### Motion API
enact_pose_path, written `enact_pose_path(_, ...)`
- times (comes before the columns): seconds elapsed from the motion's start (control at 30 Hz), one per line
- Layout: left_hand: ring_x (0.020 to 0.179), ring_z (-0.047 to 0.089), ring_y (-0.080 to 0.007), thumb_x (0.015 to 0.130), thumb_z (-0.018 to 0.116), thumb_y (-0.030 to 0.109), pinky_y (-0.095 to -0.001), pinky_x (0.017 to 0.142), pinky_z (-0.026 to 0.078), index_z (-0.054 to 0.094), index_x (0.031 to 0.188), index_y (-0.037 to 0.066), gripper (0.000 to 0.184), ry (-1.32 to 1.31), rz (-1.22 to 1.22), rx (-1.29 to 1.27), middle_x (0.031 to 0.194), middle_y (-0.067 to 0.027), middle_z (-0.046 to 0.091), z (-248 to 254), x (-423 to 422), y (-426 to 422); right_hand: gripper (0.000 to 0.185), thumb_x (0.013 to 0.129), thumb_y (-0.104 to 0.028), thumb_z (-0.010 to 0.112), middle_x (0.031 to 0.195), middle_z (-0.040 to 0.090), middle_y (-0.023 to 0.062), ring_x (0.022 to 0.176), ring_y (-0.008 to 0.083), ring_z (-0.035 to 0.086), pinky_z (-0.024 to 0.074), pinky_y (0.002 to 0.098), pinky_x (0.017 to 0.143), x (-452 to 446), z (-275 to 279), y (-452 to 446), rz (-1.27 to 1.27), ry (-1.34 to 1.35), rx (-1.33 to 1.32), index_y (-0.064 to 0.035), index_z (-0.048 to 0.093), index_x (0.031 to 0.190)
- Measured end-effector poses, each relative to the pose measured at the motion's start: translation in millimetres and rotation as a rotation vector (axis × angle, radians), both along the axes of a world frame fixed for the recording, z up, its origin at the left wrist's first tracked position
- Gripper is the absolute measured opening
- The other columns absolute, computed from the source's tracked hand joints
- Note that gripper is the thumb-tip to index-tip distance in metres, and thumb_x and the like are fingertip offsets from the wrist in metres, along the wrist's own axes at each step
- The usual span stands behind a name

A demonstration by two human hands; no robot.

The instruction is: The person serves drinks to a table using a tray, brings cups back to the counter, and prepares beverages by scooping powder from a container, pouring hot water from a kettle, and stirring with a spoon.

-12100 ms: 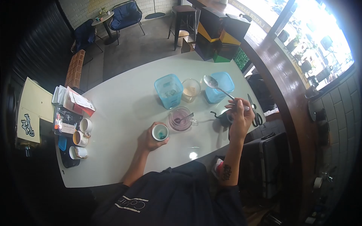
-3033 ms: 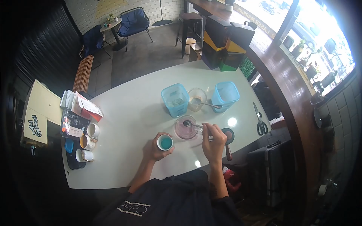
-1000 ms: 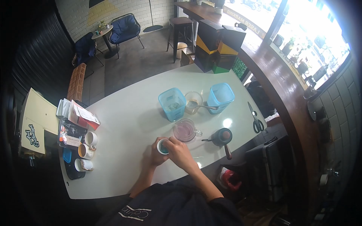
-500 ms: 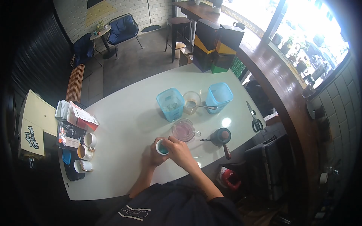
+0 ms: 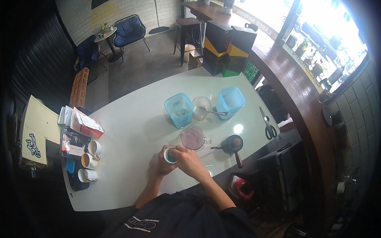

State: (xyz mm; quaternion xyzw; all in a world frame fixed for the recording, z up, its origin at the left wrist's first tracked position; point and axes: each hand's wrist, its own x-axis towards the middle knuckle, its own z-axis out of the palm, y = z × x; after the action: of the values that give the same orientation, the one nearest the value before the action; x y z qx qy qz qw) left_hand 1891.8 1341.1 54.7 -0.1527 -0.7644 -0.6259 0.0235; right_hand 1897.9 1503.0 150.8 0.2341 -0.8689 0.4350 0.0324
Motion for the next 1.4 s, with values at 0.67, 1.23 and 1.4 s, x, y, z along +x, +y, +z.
enact_pose_path(0.67, 0.094, 0.067, -0.0246, 0.062, 0.091, 0.015, -0.037, 0.081, 0.054, 0.056, 0.116, 0.004, 0.065, 0.032, -0.004, -0.062, 0.104, -0.0124, 0.067, 0.8, 1.7, 4.1, 0.018, 0.079, -0.003, 0.067, 0.086, 0.061, 0.0144, 0.077, 0.0376, 0.064, 0.0504, 0.044, 0.067, 0.9, 11.1, 9.4, -0.042, 0.008, 0.074, -0.0015, 0.065, 0.097)
enact_pose_path(1.23, 0.097, 0.066, -0.024, 0.062, 0.09, 0.015, -0.0367, 0.084, 0.053, 0.056, 0.115, 0.005, 0.063, 0.052, -0.007, -0.072, 0.109, -0.0125, 0.066, -20.6, 4.0, 7.7, 0.025, 0.076, 0.003, 0.061, 0.088, 0.06, 0.0134, 0.077, 0.0387, 0.062, 0.0506, 0.0454, 0.068, 7.2, 18.5, 15.6, -0.061, -0.022, 0.071, -0.0046, 0.065, 0.1)
enact_pose_path(1.4, 0.097, 0.066, -0.0226, 0.063, 0.089, 0.015, -0.036, 0.084, 0.053, 0.056, 0.115, 0.003, 0.062, 0.086, -0.009, 0.04, 0.109, -0.012, 0.066, -33.8, -2.6, 11.1, 0.025, 0.076, 0.002, 0.061, 0.088, 0.06, 0.014, 0.077, 0.0388, 0.062, 0.0506, 0.046, 0.068, 4.3, 5.9, 8.6, -0.065, 0.057, -0.009, -0.0046, 0.064, 0.1)
